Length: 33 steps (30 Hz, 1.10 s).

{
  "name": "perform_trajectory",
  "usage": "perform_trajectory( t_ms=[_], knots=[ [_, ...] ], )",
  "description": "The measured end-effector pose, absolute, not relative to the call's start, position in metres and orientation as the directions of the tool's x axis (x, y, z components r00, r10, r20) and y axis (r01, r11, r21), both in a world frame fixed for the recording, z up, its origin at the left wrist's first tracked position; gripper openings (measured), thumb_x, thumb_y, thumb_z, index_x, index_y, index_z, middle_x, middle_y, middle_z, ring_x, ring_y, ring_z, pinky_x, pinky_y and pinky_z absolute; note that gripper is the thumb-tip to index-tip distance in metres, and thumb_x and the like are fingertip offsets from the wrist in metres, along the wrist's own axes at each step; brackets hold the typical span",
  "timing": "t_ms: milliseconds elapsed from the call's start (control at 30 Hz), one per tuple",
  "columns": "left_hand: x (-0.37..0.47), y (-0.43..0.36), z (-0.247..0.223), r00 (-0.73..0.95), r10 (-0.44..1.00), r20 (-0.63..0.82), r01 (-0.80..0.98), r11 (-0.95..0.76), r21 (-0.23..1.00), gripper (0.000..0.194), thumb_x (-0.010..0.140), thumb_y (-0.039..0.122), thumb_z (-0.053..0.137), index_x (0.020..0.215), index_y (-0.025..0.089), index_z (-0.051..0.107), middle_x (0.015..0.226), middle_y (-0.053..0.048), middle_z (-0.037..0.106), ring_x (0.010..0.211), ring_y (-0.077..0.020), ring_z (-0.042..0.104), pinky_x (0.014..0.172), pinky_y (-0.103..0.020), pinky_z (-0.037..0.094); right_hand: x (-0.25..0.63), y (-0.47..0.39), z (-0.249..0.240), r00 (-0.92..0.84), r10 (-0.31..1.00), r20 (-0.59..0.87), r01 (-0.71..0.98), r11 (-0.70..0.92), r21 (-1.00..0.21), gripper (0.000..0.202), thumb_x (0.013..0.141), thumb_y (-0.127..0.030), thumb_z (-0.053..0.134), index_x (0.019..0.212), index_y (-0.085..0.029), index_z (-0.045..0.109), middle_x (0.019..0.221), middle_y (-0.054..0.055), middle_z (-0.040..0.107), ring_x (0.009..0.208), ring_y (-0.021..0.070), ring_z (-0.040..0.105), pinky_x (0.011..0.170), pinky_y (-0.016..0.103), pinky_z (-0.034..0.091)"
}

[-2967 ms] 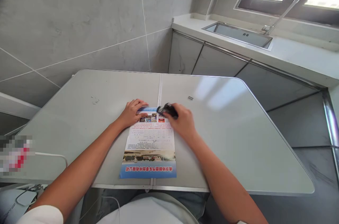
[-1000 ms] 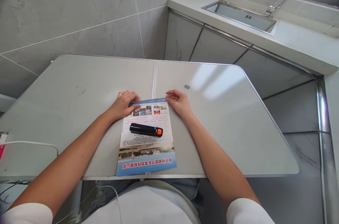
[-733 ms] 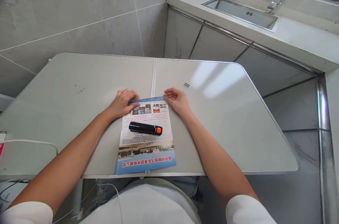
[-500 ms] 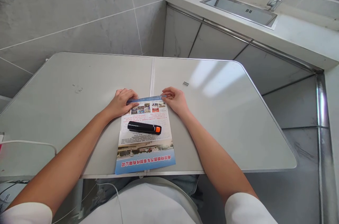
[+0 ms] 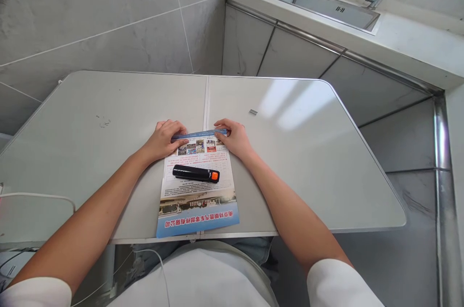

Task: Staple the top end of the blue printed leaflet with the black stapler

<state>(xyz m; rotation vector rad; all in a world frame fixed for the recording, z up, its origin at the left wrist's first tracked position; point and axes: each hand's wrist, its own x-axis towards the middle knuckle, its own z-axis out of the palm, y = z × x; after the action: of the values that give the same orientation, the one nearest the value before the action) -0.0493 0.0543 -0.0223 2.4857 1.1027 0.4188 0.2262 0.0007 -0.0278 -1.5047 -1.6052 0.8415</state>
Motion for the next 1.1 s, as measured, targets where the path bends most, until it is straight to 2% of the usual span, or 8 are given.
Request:
perform_trajectory(
  t_ms=[133,200,367,467,600,767,933,1100],
  knots=[
    [-0.050,0.054,-0.022,0.645,0.754,0.123,0.637,-0.620,0.458,0.015,0.094,0.035,0.065,0.096,0.024,0.056,0.097,-0.002,0.067,0.093,-0.0238,0.057,0.101,-0.045,0.033,0.231,0.002,-0.026,-0.002,0.989,0.150,0.482,0.132,-0.866,0.024,0.083,-0.029,0.068,0.106,-0.023,0.072,0.101,0.003,0.078,0.078,0.0166,0.062,0.073,0.032,0.049],
    [-0.050,0.054,-0.022,0.645,0.753,0.132,0.634,-0.624,0.457,0.015,0.094,0.034,0.065,0.097,0.024,0.055,0.098,-0.002,0.067,0.092,-0.0232,0.057,0.100,-0.044,0.033,0.242,0.003,-0.024,0.068,0.976,0.206,0.502,0.145,-0.853,0.021,0.084,-0.029,0.066,0.103,-0.023,0.073,0.102,0.004,0.077,0.083,0.0181,0.064,0.073,0.032,0.050],
    [-0.049,0.055,-0.023,0.631,0.765,0.130,0.647,-0.611,0.456,0.016,0.093,0.036,0.066,0.098,0.024,0.057,0.099,-0.002,0.069,0.093,-0.0239,0.057,0.099,-0.044,0.034,0.275,0.007,-0.026,0.241,0.942,0.233,0.644,0.024,-0.764,0.019,0.082,-0.020,0.060,0.093,-0.022,0.076,0.096,0.005,0.074,0.076,0.0195,0.061,0.079,0.039,0.051],
    [-0.049,0.055,-0.023,0.612,0.780,0.132,0.666,-0.598,0.446,0.014,0.095,0.036,0.062,0.100,0.023,0.058,0.102,-0.004,0.070,0.094,-0.0249,0.058,0.098,-0.044,0.035,0.277,0.008,-0.033,0.196,0.957,0.213,0.686,0.021,-0.727,0.020,0.082,-0.021,0.061,0.093,-0.022,0.077,0.094,0.005,0.073,0.077,0.0203,0.060,0.082,0.041,0.052],
    [-0.049,0.055,-0.024,0.594,0.791,0.146,0.683,-0.592,0.427,0.012,0.097,0.035,0.060,0.099,0.023,0.060,0.103,-0.004,0.070,0.095,-0.0251,0.058,0.094,-0.044,0.035,0.264,0.007,-0.036,0.088,0.969,0.230,0.707,0.102,-0.700,0.023,0.086,-0.021,0.061,0.099,-0.024,0.079,0.098,0.006,0.072,0.081,0.0214,0.061,0.084,0.041,0.051],
    [-0.048,0.054,-0.025,0.597,0.786,0.160,0.683,-0.603,0.412,0.013,0.097,0.034,0.060,0.105,0.025,0.064,0.104,-0.005,0.069,0.098,-0.0262,0.058,0.095,-0.044,0.034,0.258,0.009,-0.037,-0.012,0.960,0.280,0.760,0.191,-0.621,0.024,0.090,-0.016,0.058,0.093,-0.024,0.080,0.095,0.006,0.069,0.088,0.0232,0.058,0.089,0.041,0.048],
    [-0.047,0.053,-0.024,0.592,0.792,0.150,0.695,-0.596,0.401,0.014,0.098,0.035,0.059,0.104,0.025,0.065,0.104,-0.005,0.068,0.099,-0.0264,0.058,0.096,-0.045,0.035,0.259,0.012,-0.039,-0.050,0.966,0.252,0.794,0.191,-0.577,0.021,0.091,-0.011,0.056,0.086,-0.023,0.073,0.092,0.006,0.065,0.090,0.0238,0.056,0.085,0.039,0.047],
    [-0.047,0.054,-0.024,0.596,0.789,0.148,0.698,-0.600,0.391,0.014,0.098,0.035,0.059,0.104,0.024,0.065,0.105,-0.006,0.068,0.099,-0.0262,0.058,0.096,-0.045,0.035,0.252,0.012,-0.037,-0.145,0.971,0.190,0.881,0.214,-0.422,0.028,0.090,-0.001,0.043,0.087,-0.021,0.061,0.096,0.010,0.060,0.095,0.0259,0.053,0.080,0.037,0.045]
  ],
)
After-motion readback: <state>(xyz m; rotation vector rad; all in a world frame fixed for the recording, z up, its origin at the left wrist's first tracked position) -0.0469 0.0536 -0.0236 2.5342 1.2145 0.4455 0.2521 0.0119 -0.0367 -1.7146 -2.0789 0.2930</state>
